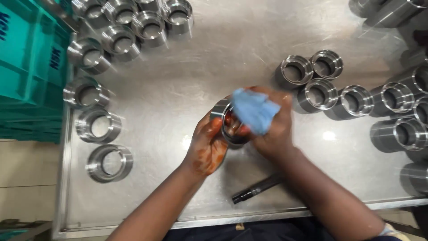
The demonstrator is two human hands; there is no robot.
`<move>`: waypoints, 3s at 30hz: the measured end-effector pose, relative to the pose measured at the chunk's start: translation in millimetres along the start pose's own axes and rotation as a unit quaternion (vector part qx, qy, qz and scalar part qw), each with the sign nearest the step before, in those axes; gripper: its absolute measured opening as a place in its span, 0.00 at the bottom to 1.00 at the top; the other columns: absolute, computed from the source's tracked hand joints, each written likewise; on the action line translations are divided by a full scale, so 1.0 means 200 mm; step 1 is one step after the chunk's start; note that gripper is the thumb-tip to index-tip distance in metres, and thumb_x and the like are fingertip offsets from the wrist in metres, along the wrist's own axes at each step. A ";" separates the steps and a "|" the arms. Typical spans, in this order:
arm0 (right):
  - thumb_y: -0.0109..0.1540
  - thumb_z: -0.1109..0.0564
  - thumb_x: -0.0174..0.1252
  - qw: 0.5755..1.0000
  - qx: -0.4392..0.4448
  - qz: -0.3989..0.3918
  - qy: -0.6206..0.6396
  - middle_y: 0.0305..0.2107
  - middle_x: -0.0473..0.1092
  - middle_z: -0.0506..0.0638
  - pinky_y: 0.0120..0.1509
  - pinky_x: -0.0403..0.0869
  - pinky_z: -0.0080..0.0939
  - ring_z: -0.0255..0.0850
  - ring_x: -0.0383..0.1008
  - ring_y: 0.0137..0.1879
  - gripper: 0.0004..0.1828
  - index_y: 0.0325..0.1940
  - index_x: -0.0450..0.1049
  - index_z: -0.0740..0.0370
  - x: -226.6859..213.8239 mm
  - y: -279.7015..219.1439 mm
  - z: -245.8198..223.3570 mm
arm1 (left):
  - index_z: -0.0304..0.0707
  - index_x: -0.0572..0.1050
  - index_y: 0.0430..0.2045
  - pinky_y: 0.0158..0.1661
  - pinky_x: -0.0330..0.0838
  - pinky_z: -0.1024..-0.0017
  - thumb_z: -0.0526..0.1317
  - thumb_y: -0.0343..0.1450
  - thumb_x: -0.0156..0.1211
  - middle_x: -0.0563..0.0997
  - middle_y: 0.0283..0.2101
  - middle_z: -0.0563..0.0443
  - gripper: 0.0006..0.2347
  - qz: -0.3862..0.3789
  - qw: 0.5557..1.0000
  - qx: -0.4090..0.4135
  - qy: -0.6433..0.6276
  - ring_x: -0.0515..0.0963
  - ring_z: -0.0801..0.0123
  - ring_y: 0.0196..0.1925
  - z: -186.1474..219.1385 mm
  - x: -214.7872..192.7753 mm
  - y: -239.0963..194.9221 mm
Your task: Cleaning metal ring-like parts with a blue cloth and organizing them on a metal table.
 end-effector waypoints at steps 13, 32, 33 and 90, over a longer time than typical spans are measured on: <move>0.60 0.23 0.60 0.965 0.080 -0.058 0.245 0.61 0.63 0.56 0.69 0.66 0.47 0.46 0.66 0.67 0.50 0.72 0.60 0.61 0.21 -0.25 0.17 | 0.30 0.66 0.60 0.78 0.49 0.45 0.55 0.72 0.66 0.50 0.76 0.32 0.30 -0.063 0.972 0.117 0.193 0.46 0.41 0.81 0.05 0.10 -0.04; 0.62 0.37 0.60 0.952 0.178 -0.174 0.180 0.58 0.68 0.57 0.69 0.67 0.49 0.50 0.68 0.64 0.35 0.63 0.70 0.65 0.13 -0.18 0.30 | 0.48 0.80 0.43 0.71 0.51 0.47 0.49 0.67 0.71 0.47 0.78 0.45 0.15 -0.005 0.708 0.062 0.704 0.56 0.47 0.76 -0.02 -0.08 0.05; 0.57 0.45 0.64 0.972 0.091 -0.214 0.033 0.57 0.70 0.56 0.66 0.68 0.51 0.53 0.70 0.62 0.28 0.56 0.75 0.62 0.08 -0.09 0.23 | 0.42 0.83 0.36 0.76 0.39 0.44 0.43 0.66 0.73 0.44 0.78 0.45 0.10 -0.074 0.428 0.088 0.896 0.45 0.47 0.81 -0.06 -0.05 0.05; 0.63 0.57 0.63 0.973 0.103 -0.047 0.199 0.41 0.78 0.55 0.53 0.78 0.43 0.45 0.78 0.47 0.11 0.48 0.77 0.62 0.12 -0.15 0.13 | 0.42 0.74 0.53 0.76 0.40 0.44 0.29 0.54 0.69 0.41 0.78 0.42 0.29 -0.108 0.765 0.120 0.623 0.29 0.48 0.82 0.07 0.20 -0.03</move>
Point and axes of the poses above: each hand's wrist, its own y-axis towards the middle knuckle, its own x-axis out of the palm, z = x × y, the point moved 6 cm from there along y, towards the middle knuckle
